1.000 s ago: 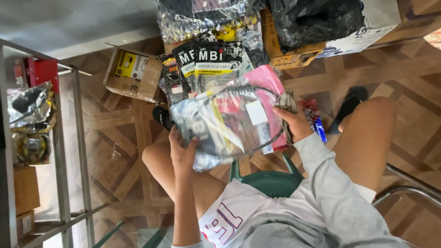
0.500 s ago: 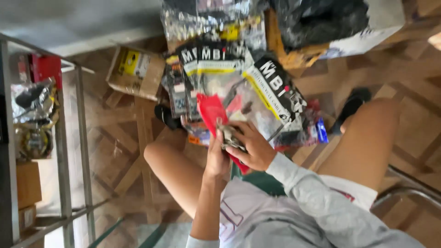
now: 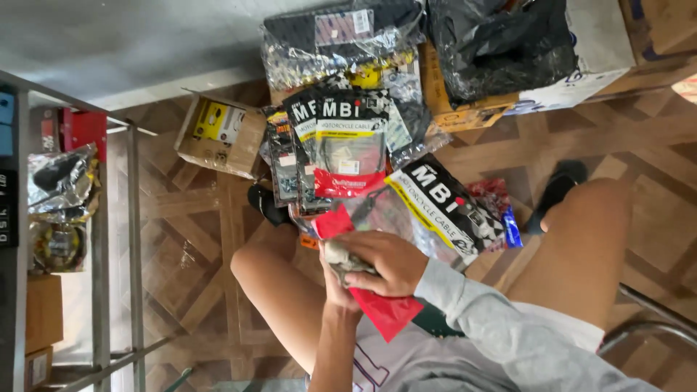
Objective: The person sits on a chair and wipes various packaged motorcycle parts with a cloth. They pick up items such as cables and filters from a pile on the floor, wipe them, and place them back down.
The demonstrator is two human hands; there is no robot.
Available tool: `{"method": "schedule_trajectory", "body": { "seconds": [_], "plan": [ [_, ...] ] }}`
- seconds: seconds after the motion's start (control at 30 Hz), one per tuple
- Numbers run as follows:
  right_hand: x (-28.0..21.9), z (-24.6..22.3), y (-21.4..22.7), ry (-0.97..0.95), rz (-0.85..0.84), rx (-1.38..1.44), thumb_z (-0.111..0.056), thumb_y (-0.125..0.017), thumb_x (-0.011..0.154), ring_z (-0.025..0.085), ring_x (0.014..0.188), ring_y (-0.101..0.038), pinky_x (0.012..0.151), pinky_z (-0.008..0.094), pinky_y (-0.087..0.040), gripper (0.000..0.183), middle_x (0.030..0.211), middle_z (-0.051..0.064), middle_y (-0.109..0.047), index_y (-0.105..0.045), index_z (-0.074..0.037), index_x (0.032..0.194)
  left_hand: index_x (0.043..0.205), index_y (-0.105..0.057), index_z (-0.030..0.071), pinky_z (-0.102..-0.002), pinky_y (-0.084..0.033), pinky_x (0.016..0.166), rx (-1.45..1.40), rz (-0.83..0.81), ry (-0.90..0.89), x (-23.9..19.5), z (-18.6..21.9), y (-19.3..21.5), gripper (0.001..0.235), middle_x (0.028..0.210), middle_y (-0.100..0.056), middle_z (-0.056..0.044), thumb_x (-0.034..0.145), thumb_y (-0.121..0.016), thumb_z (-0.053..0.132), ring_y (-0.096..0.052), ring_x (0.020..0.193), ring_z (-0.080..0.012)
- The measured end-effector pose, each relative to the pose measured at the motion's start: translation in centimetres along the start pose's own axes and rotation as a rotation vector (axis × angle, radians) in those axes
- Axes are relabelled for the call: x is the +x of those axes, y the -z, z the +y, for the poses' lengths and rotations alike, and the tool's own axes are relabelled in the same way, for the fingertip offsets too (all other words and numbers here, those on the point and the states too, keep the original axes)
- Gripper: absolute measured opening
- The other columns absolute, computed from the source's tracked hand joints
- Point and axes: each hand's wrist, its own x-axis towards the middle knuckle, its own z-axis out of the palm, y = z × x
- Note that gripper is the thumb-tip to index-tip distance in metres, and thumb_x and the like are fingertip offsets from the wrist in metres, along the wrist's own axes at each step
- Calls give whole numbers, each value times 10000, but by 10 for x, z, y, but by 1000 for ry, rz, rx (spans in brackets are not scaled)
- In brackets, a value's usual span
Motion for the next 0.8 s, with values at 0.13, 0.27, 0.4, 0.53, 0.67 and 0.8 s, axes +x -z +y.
{"method": "schedule_trajectory", "body": {
  "seconds": [0.13,0.27,0.4,0.53,0.67,0.8],
  "plan": [
    [0,-2,-9,-44,94,-39,-299,-625,983,429,1228,-610,1062,513,-473,455,1311,215,-637,-630,23,1304,1379,-462,24,-602,-493,988,-105,113,186,-14,-20,26,674,1197,-624,-237,881,-611,453,-629,1070,-350],
    [11,4,-8,-115,245,-289,-306,-661,935,413,1285,-530,1132,553,-352,442,1327,180,-597,-646,0,1252,1292,-548,42,-640,-520,936,-199,208,335,-25,-41,51,630,1080,-671,-225,811,-717,412,-678,982,-375],
    [13,19,-10,-245,359,-251,-442,-458,1037,410,1390,-447,1150,572,-305,561,1447,176,-546,-599,-10,1365,1234,-606,54,-665,-538,901,-256,276,430,-32,-46,60,603,1003,-702,-217,764,-788,385,-710,924,-392],
    [13,26,-16,-202,404,-235,-295,-591,993,431,1390,-477,1173,539,-315,483,1381,196,-595,-575,-10,1382,1103,-638,20,-600,-601,777,-315,368,406,-19,-19,25,407,875,-711,-228,820,-776,280,-742,796,-402],
    [16,15,-6,-157,286,-296,-347,-714,899,409,1452,-410,1180,541,-295,611,1500,115,-550,-562,-114,1442,1065,-653,39,-585,-619,782,-368,374,336,-16,36,-23,345,845,-716,-201,882,-724,323,-758,795,-374],
    [12,64,13,-142,643,-182,-254,-723,879,463,1236,-575,1143,532,-392,540,1224,236,-605,-586,37,1312,1060,-655,80,-611,-611,778,-400,422,324,-45,47,1,314,819,-714,-184,855,-763,292,-750,743,-375]
  ]
}}
